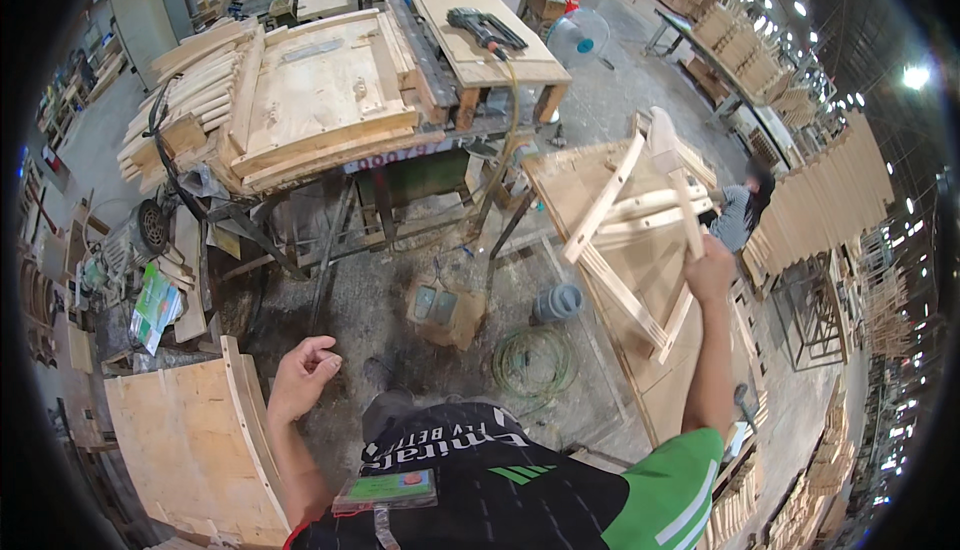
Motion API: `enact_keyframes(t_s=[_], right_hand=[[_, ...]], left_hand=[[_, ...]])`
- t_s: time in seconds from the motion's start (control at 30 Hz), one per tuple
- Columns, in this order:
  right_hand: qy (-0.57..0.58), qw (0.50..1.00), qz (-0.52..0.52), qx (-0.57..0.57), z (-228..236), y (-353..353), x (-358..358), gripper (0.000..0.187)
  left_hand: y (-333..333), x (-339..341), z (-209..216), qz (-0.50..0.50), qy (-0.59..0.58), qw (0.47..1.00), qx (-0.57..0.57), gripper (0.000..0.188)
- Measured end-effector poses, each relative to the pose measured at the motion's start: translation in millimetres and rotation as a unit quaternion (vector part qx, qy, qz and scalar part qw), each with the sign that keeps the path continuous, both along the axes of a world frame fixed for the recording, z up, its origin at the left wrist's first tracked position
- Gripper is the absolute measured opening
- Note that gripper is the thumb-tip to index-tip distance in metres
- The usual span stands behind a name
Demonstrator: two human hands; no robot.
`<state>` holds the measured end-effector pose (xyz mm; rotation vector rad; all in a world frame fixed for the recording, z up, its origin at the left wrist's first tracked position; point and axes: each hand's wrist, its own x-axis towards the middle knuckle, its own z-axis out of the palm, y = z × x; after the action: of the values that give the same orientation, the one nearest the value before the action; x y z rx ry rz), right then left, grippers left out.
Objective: The person assembles wooden chair frames by inserting dowels into pre-drilled holes and securing them with a pneumatic nail gun. They repeatedly pick up frames, align dowels, fasten joints, and stack completed units on a nearby pile.
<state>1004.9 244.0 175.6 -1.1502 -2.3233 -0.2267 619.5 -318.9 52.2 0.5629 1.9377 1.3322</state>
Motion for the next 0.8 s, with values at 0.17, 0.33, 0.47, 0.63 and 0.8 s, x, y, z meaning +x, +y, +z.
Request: enact_keyframes(t_s=[0.17, 0.33, 0.47, 0.63, 0.8], right_hand=[[0.051, 0.998, -0.047, -0.009, 149, -69, -46, 0.019], [0.123, 0.989, 0.044, -0.065, 263, -140, -80, 0.033], [0.149, 0.974, 0.147, -0.085, 301, -162, -114, 0.035], [0.109, 0.941, 0.274, -0.163, 324, -149, -185, 0.051], [0.055, 0.897, 0.405, -0.166, 333, -133, -312, 0.053]], left_hand=[[-2, -80, 17, 0.028, 0.095, 0.994, 0.051, 0.037], [18, -151, 81, 0.050, 0.209, 0.973, 0.085, 0.042], [57, -189, 138, 0.072, 0.386, 0.916, 0.082, 0.053], [110, -245, 147, 0.160, 0.602, 0.770, 0.140, 0.059], [110, -289, 79, 0.098, 0.323, 0.936, 0.097, 0.049]])
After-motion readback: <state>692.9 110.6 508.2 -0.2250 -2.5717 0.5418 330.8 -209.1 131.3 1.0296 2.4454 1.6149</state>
